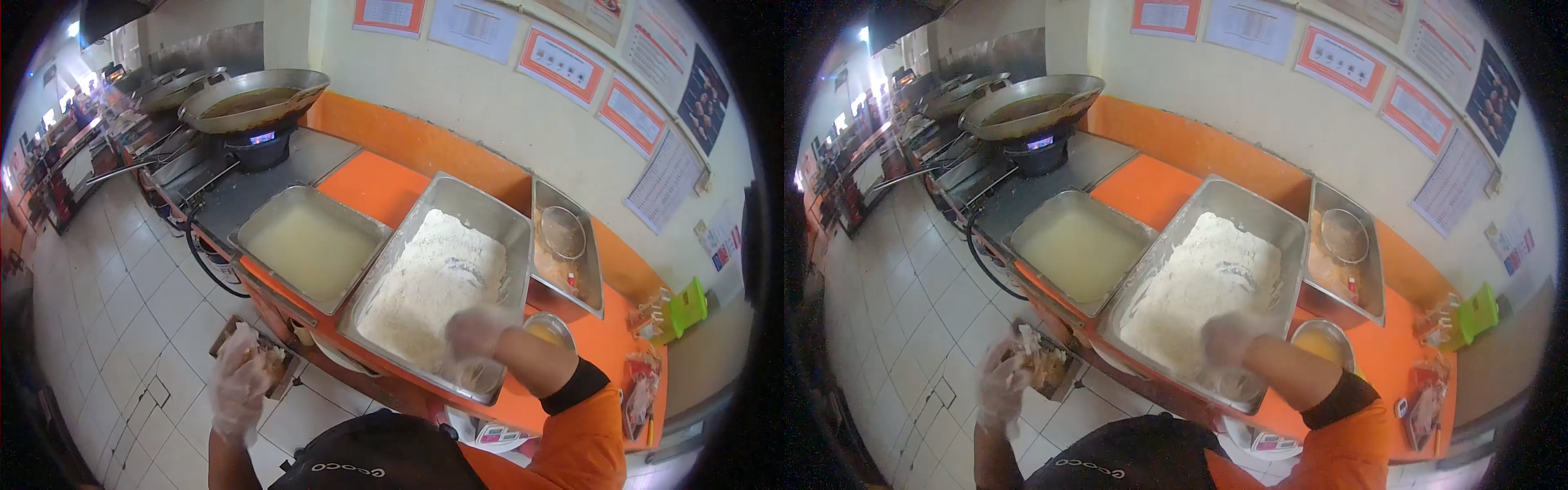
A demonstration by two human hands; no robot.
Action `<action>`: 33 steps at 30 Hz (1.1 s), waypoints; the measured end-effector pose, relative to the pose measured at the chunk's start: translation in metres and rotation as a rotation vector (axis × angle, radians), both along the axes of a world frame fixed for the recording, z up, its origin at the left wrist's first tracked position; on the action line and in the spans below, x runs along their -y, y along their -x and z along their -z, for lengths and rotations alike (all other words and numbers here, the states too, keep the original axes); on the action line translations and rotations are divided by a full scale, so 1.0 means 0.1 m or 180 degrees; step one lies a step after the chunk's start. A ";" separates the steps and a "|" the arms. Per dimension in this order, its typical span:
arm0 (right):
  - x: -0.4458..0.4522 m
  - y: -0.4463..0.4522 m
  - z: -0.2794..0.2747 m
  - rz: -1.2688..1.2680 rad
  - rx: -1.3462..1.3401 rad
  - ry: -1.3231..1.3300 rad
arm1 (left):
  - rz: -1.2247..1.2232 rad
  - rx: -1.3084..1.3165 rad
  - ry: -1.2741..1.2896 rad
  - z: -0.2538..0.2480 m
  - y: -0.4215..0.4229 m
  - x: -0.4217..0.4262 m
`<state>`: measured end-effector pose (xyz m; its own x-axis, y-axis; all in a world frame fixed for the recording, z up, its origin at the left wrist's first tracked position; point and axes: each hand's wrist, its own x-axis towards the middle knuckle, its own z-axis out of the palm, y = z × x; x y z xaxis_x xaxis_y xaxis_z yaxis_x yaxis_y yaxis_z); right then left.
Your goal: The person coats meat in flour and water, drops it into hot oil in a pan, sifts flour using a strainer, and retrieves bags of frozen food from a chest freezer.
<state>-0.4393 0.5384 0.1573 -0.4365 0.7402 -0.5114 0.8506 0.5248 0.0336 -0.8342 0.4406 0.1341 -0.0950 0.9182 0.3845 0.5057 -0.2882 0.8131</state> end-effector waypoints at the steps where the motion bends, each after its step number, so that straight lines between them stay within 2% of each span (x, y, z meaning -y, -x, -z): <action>1: 0.07 0.28 -0.55 0.0110 0.1096 -0.0462 | -0.0230 -0.0400 -0.0064 0.13 0.26 0.18; 3: 0.13 0.38 -0.84 0.0463 0.1093 -0.1298 | -0.0589 -0.0914 0.0006 0.46 0.76 0.62; 4: 0.18 0.47 -0.90 0.0637 0.1068 -0.1460 | -0.0776 -0.1144 -0.0071 0.68 1.00 0.83; 6: 0.27 0.69 -0.98 0.0897 0.0997 -0.1757 | -0.1207 -0.0229 0.0496 1.17 1.52 1.28; 8: 0.27 0.63 -0.48 -0.1270 0.1885 -0.2631 | -0.1652 0.0805 0.0846 1.18 1.75 1.61; 10: 0.31 0.80 -0.38 -0.1123 0.1673 -0.1753 | -0.2111 0.1956 0.0863 0.81 1.84 1.85; 11: 0.37 0.93 -0.44 -0.0313 0.1252 -0.0768 | -0.2146 0.0811 0.0574 0.88 2.03 2.03; 12: 0.29 0.82 -0.37 -0.0489 0.0948 -0.0708 | -0.2141 -0.0363 0.0345 1.00 2.25 2.20; 13: 0.33 0.93 -0.45 -0.0038 0.1178 -0.1065 | -0.2074 -0.1553 0.0171 1.10 2.44 2.34; 15: 0.20 0.86 -0.44 -0.0184 0.1609 -0.1562 | -0.2344 -0.0869 0.0401 1.13 2.66 2.52; 16: 0.14 0.80 -0.43 0.0767 0.1208 -0.2046 | -0.2298 -0.1367 0.0377 1.00 2.73 2.56; 17: 0.03 0.67 -0.41 0.0904 0.1058 -0.2205 | -0.2266 -0.1864 0.0325 0.86 2.80 2.60; 18: 0.19 1.03 -0.69 0.1402 0.0760 -0.2262 | -0.2270 -0.1795 0.0321 0.87 2.90 2.61; 20: 0.07 1.12 -0.67 0.1498 0.0723 -0.2206 | -0.2243 -0.1651 0.0289 0.93 3.14 2.54; 21: 0.07 1.30 -0.67 0.1312 0.0908 -0.2012 | -0.2184 -0.1854 0.0524 0.74 3.17 2.45; 23: 0.07 1.69 -0.65 0.0948 0.1293 -0.1629 | -0.1978 -0.2142 0.0420 0.64 3.33 2.18; 25: -0.25 1.71 -0.45 0.1315 0.1218 -0.1865 | -0.1716 -0.2456 0.0367 0.61 3.54 1.85; 27: -0.31 2.29 -0.67 0.1706 0.1048 -0.2020 | -0.1386 -0.2808 0.0365 0.62 3.84 1.46; 30: -0.94 2.79 -0.58 0.1664 0.1113 -0.2191 | -0.1153 -0.3138 0.0520 0.69 4.58 0.85; 31: -0.85 3.34 -0.81 0.1576 0.1360 -0.2110 | -0.1145 -0.3290 0.0652 0.77 4.93 0.67; 33: -0.70 4.33 -1.17 0.1761 0.0694 -0.1998 | -0.1163 -0.3574 0.0905 1.13 5.74 0.39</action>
